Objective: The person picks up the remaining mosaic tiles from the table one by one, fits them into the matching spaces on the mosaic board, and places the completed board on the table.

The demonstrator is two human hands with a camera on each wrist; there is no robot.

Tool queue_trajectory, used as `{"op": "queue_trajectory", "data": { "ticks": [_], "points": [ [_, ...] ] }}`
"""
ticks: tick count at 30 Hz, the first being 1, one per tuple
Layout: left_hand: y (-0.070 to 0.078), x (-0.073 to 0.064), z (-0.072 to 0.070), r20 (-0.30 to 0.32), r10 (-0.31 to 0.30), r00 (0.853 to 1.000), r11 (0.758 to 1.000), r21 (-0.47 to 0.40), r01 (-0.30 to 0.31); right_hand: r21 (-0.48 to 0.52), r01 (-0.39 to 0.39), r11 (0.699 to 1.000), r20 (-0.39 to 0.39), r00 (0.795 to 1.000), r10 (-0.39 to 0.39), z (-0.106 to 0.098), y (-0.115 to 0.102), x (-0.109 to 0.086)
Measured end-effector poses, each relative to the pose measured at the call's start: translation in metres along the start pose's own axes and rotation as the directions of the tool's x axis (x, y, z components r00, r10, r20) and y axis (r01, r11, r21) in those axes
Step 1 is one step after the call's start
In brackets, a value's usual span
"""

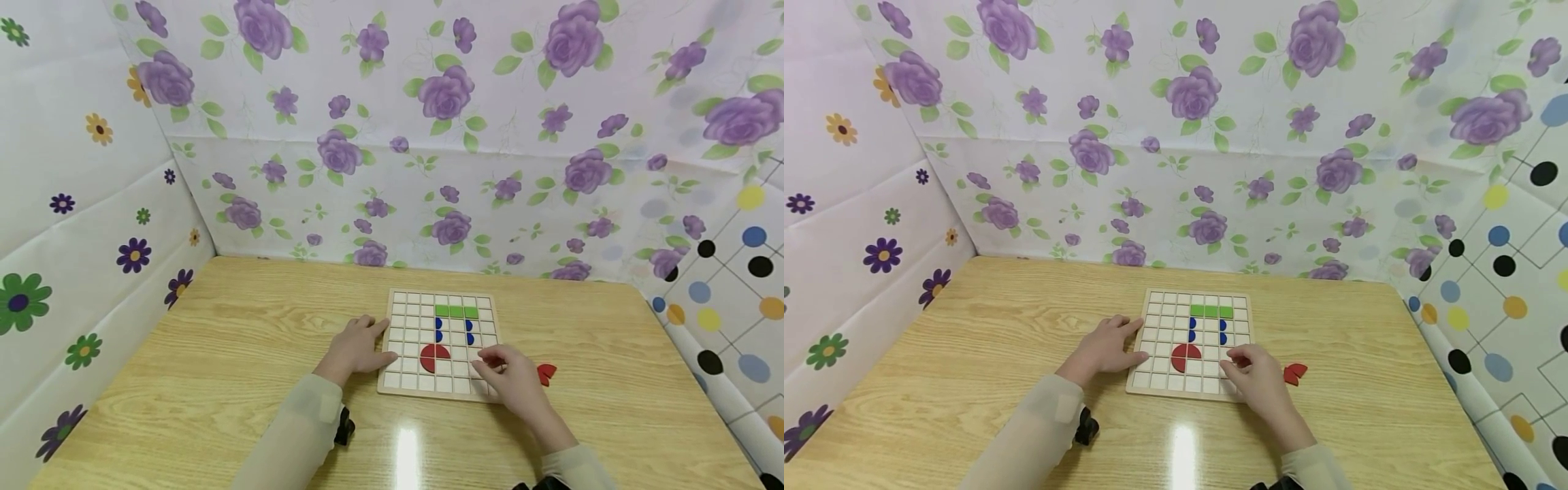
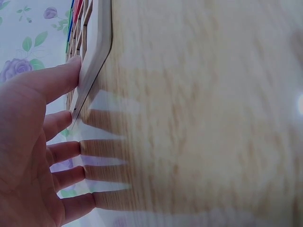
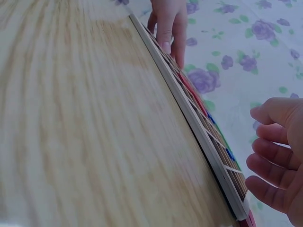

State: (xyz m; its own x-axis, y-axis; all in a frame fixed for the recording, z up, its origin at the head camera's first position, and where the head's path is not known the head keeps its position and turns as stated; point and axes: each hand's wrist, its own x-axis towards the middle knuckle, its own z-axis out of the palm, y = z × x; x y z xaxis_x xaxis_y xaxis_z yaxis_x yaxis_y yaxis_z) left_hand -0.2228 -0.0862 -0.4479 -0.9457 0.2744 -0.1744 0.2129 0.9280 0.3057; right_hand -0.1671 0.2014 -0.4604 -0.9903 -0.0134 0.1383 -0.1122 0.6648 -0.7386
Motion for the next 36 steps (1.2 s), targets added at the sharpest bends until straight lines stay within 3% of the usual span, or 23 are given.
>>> {"op": "queue_trajectory", "data": {
  "ticks": [19,36],
  "points": [
    [0.001,-0.001,0.000,0.003,-0.002,1.000,1.000,0.001,0.002,-0.006,0.013,1.000,-0.067,0.998,-0.014,-0.014,0.014,-0.002],
    [0.000,0.001,0.002,0.008,-0.002,1.000,1.000,0.014,0.001,-0.021,-0.048,0.999,-0.126,0.991,0.045,-0.031,0.019,-0.001]
  ]
}}
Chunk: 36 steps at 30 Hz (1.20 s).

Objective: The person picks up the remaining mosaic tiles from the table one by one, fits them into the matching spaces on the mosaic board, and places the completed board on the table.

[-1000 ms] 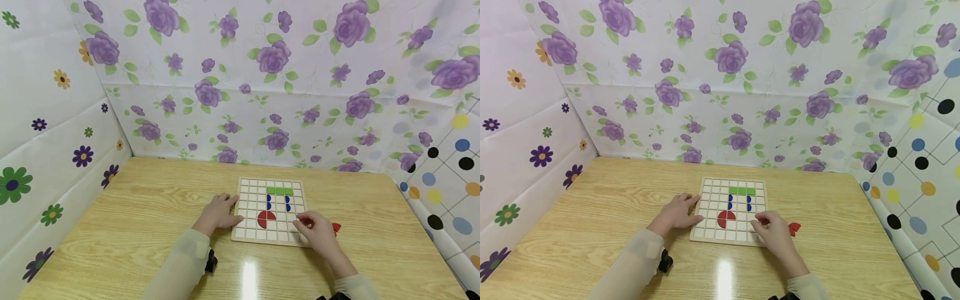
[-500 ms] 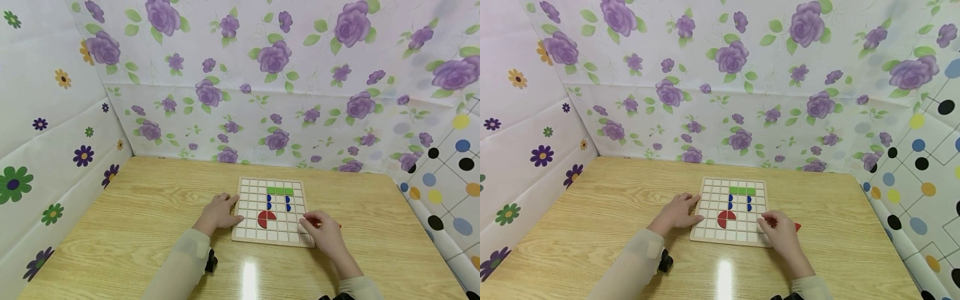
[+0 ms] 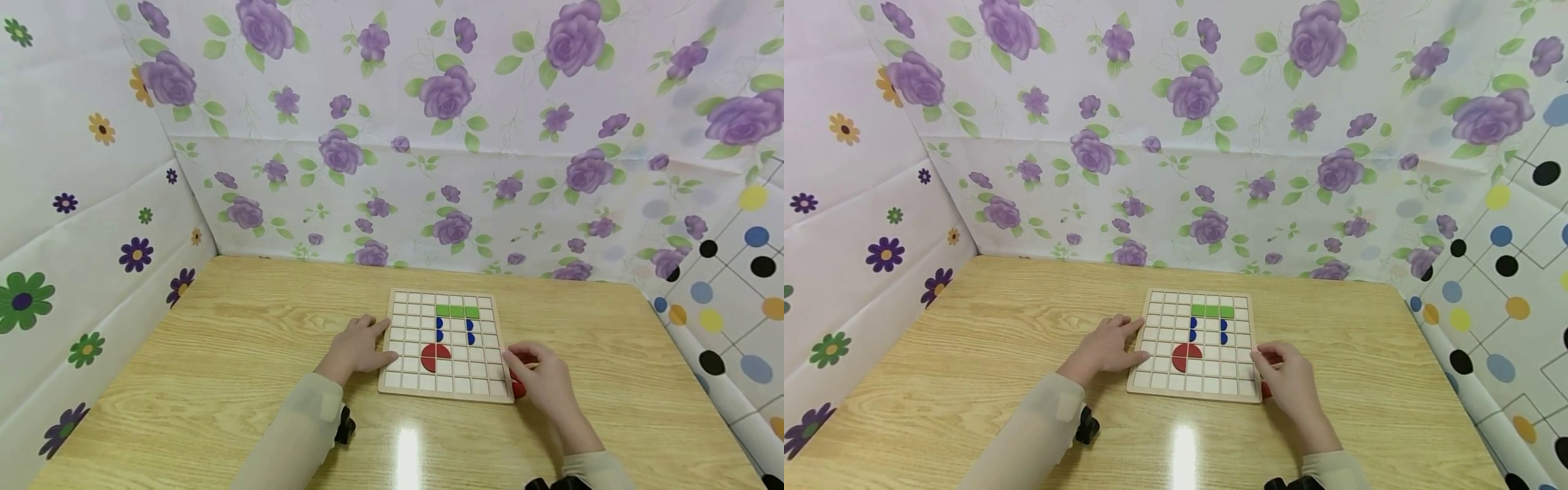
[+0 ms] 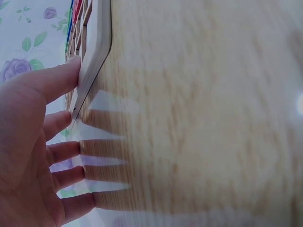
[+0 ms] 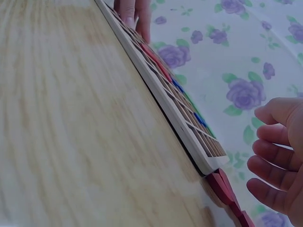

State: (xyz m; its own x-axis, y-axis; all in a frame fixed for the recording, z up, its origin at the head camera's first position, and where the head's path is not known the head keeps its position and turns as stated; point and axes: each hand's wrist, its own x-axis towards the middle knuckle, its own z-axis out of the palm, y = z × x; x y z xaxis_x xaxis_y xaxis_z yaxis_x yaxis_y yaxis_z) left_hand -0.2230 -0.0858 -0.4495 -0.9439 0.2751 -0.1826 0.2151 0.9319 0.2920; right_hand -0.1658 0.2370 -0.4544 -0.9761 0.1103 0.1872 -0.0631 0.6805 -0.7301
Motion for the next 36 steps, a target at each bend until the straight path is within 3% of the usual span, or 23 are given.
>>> {"op": "queue_trajectory", "data": {
  "ticks": [19,27,36],
  "points": [
    [-0.001,-0.002,0.001,-0.004,-0.009,1.000,1.000,-0.020,0.009,-0.028,-0.054,0.998,0.010,0.998,0.054,-0.023,0.016,0.003],
    [-0.001,-0.001,0.002,-0.009,0.000,1.000,1.000,-0.010,0.000,-0.084,-0.037,0.996,0.095,0.994,0.045,-0.024,0.025,0.005],
    [0.000,0.001,0.001,-0.004,-0.003,1.000,1.000,0.001,0.003,-0.139,-0.008,0.990,0.129,0.991,0.026,-0.021,0.030,0.005]
  ]
}}
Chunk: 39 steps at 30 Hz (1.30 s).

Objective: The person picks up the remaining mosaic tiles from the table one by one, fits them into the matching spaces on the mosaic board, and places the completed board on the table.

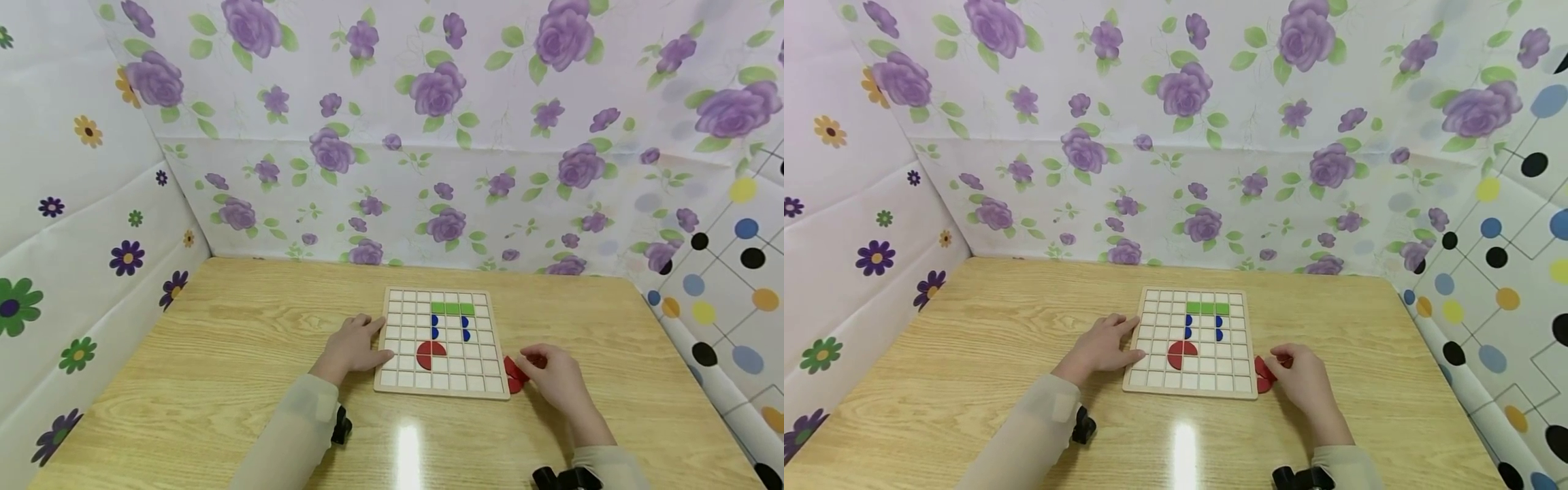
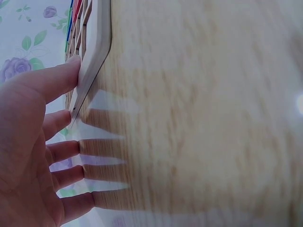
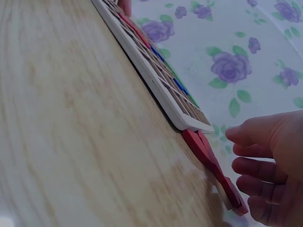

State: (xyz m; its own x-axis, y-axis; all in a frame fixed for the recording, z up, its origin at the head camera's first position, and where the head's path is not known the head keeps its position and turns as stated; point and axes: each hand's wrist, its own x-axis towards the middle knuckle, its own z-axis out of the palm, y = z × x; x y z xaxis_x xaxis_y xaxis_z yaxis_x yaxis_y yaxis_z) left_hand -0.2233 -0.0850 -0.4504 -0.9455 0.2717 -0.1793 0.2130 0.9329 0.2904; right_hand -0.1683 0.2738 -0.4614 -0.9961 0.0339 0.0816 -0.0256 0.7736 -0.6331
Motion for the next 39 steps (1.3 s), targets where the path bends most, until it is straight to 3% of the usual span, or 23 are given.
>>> {"op": "queue_trajectory", "data": {
  "ticks": [9,23,39],
  "points": [
    [0.000,0.000,-0.001,0.007,0.001,1.000,1.000,-0.003,-0.001,-0.043,-0.036,0.998,0.069,0.997,0.039,0.004,-0.002,0.001],
    [0.000,-0.004,-0.004,0.005,0.001,1.000,1.000,-0.011,-0.001,-0.139,-0.014,0.990,0.172,0.984,0.038,0.004,-0.008,0.008],
    [0.001,-0.004,-0.004,0.007,0.006,1.000,1.000,-0.012,-0.005,-0.149,0.039,0.988,0.200,0.980,-0.008,0.000,-0.009,0.010]
  ]
}}
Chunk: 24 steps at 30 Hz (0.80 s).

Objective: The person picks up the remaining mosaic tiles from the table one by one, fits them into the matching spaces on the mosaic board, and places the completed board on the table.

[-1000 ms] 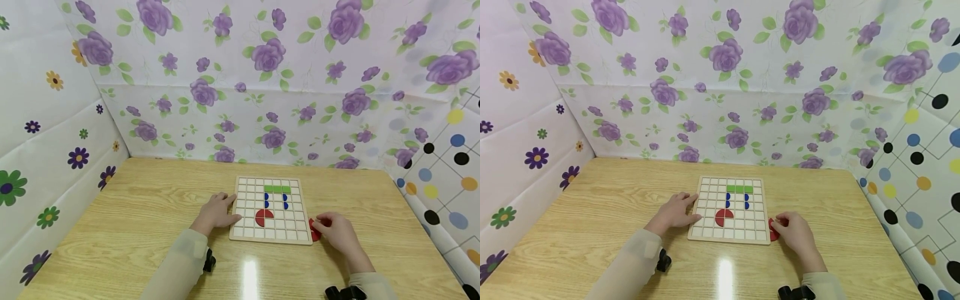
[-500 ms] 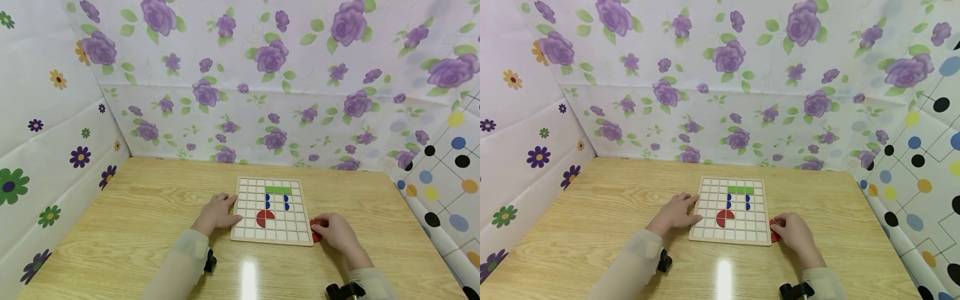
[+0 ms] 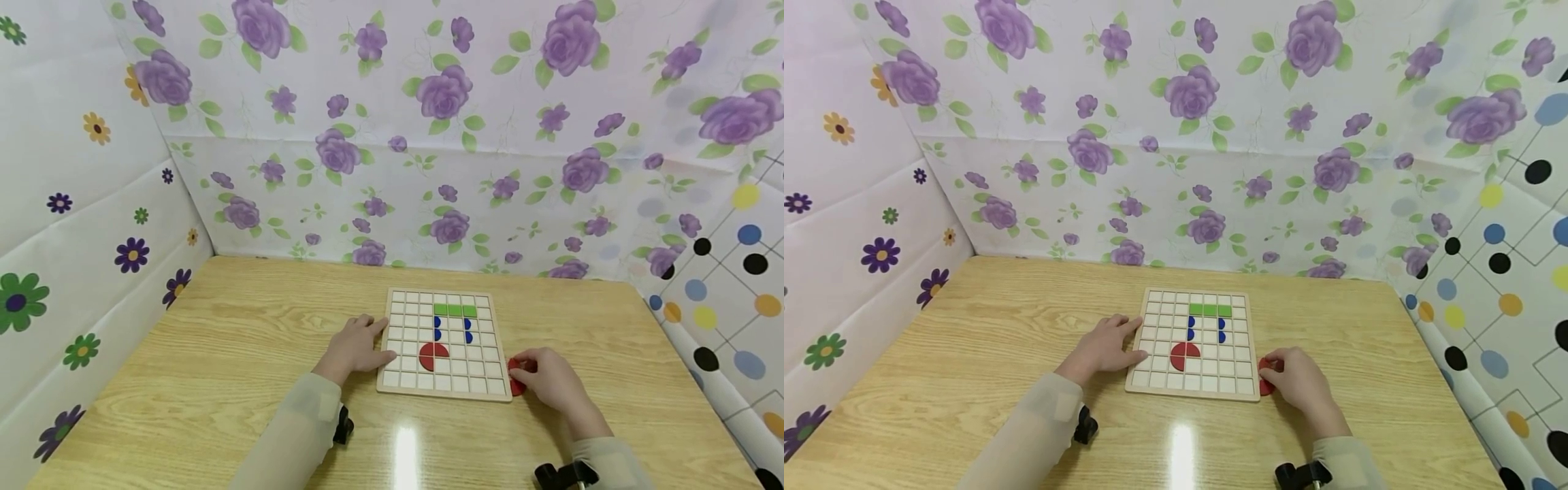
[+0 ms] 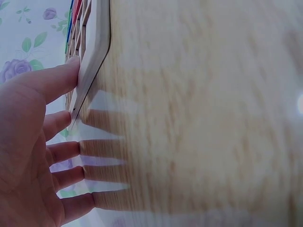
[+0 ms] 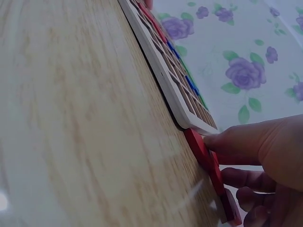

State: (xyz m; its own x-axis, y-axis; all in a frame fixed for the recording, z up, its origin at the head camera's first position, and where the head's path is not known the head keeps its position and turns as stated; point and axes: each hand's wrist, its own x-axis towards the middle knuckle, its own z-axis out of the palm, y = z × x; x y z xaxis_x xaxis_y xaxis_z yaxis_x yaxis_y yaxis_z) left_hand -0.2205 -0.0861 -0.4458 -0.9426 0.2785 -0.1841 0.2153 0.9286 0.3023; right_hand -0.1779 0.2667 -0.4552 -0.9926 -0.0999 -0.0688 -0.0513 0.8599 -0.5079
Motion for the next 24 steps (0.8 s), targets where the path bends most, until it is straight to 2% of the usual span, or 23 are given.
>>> {"op": "queue_trajectory", "data": {
  "ticks": [5,17,24],
  "points": [
    [0.0001,0.0011,0.0001,0.000,-0.003,1.000,1.000,0.003,0.003,-0.009,0.021,1.000,0.007,1.000,-0.021,-0.0028,-0.0004,-0.0009],
    [-0.0002,0.0010,0.0003,0.000,-0.008,1.000,1.000,0.004,0.008,0.018,-0.013,1.000,-0.010,1.000,0.013,0.0017,-0.0035,-0.0009],
    [-0.0003,0.0022,0.0008,-0.003,-0.009,1.000,1.000,0.000,0.009,0.062,-0.019,0.998,-0.060,0.998,0.023,0.0045,-0.0059,-0.0011]
  ]
}}
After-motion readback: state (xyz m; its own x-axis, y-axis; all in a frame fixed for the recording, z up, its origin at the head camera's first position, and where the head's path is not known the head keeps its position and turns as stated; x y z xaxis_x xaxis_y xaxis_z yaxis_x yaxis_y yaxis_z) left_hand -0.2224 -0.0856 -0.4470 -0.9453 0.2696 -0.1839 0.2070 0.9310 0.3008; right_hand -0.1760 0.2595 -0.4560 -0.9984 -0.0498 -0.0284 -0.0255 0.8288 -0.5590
